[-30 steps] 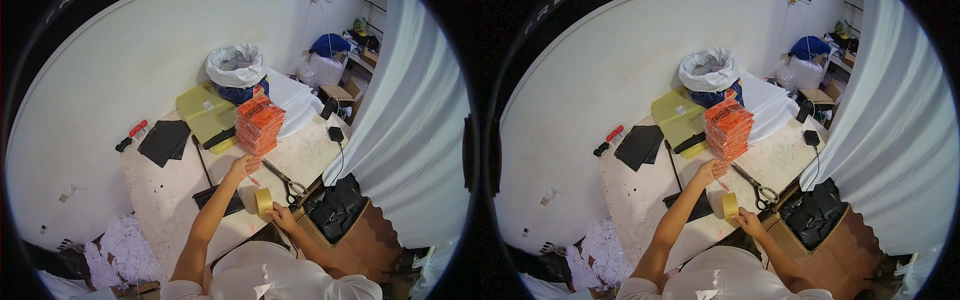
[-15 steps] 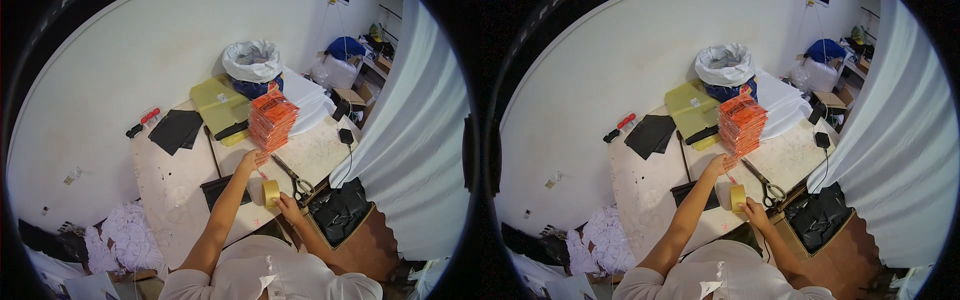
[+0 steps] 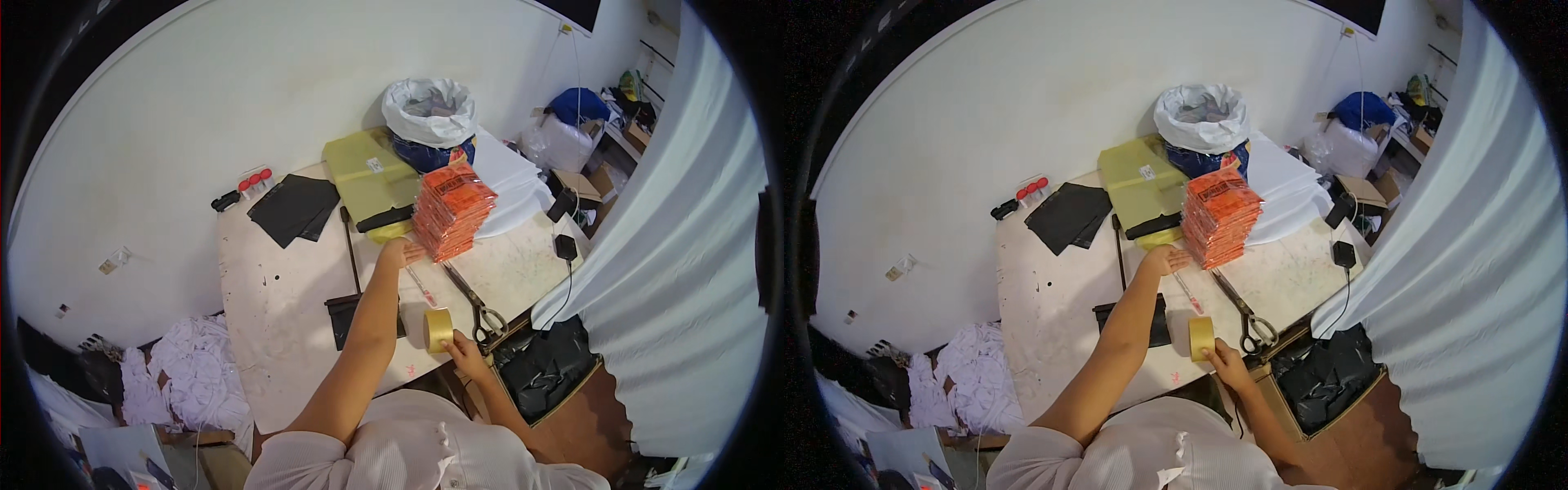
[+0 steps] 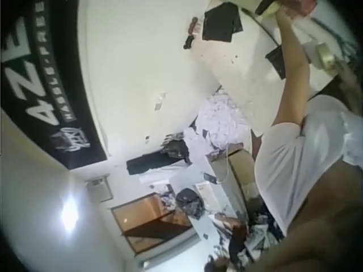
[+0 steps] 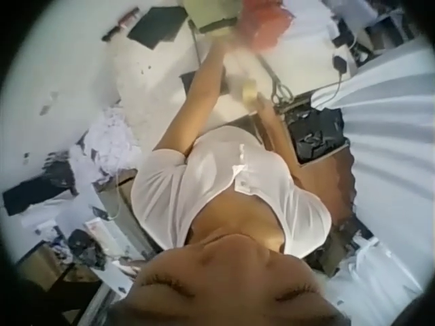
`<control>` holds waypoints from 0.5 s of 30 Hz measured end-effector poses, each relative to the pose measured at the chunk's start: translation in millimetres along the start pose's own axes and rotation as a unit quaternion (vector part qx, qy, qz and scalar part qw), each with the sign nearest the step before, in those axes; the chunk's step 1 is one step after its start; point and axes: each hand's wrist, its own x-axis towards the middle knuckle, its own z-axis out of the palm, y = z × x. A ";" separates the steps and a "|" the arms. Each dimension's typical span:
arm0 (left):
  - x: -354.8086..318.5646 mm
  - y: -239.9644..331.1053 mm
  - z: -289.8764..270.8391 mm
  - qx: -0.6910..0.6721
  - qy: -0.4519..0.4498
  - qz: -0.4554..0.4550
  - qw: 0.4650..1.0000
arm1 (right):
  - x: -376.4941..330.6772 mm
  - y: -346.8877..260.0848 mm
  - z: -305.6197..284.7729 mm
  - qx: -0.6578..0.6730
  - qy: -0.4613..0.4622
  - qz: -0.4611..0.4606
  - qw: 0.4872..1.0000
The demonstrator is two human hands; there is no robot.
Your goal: Packaging and labeling small black square items using tape, scissors, and a marker.
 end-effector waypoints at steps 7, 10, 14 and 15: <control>-64.1 -0.8 9.5 0.135 -0.228 0.023 0.964 | -20.1 -13.6 -18.7 -0.005 -0.071 0.077 0.995; -115.1 -0.6 20.0 0.188 -0.281 0.034 0.941 | -21.1 -27.2 -27.5 -0.034 -0.091 0.096 0.991; -155.7 1.3 33.0 0.290 -0.336 0.068 0.894 | -12.8 -22.8 -39.2 -0.076 0.099 -0.037 0.991; -163.7 2.8 37.3 0.289 -0.336 0.067 0.894 | -7.9 -17.9 -49.8 -0.138 0.146 -0.035 0.979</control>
